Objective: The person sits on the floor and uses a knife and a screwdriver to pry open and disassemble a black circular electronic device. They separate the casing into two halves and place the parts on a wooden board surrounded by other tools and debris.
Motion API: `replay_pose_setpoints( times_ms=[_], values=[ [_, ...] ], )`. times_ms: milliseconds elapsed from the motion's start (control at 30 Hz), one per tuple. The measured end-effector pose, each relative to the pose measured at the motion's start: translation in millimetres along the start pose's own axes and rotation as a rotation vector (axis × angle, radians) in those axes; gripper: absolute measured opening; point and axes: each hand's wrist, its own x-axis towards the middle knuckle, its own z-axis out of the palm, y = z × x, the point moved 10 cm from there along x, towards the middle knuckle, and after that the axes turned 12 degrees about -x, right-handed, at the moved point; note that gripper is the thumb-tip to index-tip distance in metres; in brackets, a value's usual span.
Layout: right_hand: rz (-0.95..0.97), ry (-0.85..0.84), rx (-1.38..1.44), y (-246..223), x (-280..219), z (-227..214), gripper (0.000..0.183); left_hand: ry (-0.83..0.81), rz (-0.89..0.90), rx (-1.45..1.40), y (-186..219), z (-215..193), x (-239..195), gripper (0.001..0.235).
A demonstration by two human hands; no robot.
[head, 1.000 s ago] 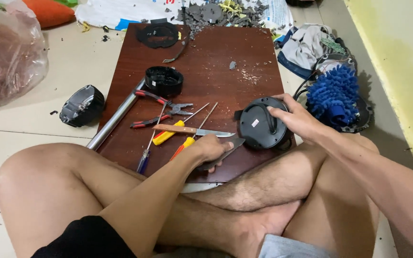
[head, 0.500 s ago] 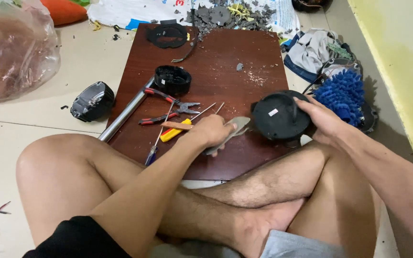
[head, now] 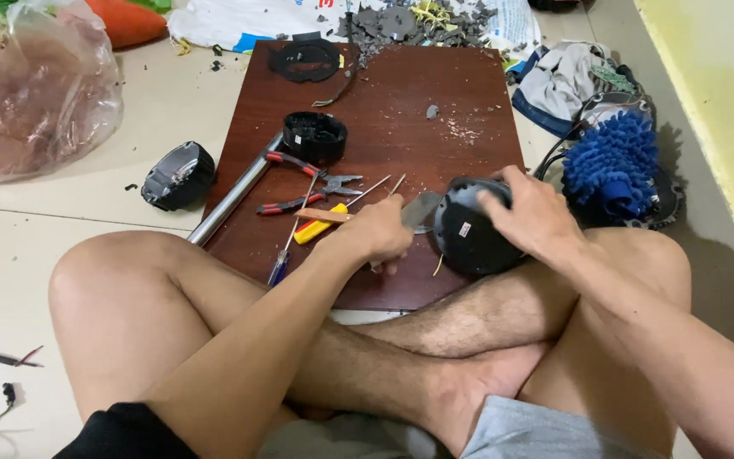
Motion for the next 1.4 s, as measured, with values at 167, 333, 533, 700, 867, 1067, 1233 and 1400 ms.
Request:
replay_pose_setpoints(
  times_ms=[167, 333, 533, 700, 867, 1067, 1233, 1400],
  values=[
    [0.048, 0.105, 0.134, 36, 9, 13, 0.045, 0.027, 0.006, 0.009, 10, 1, -36, 0.039],
    [0.143, 0.055, 0.272, 26, -11, 7, 0.054, 0.183, 0.063, 0.15, 19, -9, -20, 0.034],
    [0.103, -0.029, 0.364, -2, -10, -13, 0.054, 0.284, 0.079, 0.314, 17, -12, 0, 0.036],
    [-0.088, -0.087, 0.306, -43, 3, -18, 0.049, 0.359, 0.119, 0.481, 24, -20, -49, 0.033],
    [-0.049, -0.202, 0.191, -65, 7, -13, 0.063, 0.341, 0.038, 0.442, -20, -2, -5, 0.029],
    [-0.026, -0.256, 0.145, -65, 12, -12, 0.057, 0.269, 0.111, 0.477, -12, 2, 19, 0.028],
    [-0.021, -0.262, 0.156, -49, 21, -7, 0.052, 0.195, 0.169, 0.5, 11, -6, 20, 0.029],
    [-0.033, -0.217, 0.269, -38, 28, -10, 0.044, 0.111, 0.111, 0.349, 17, -4, 9, 0.033]
  ],
)
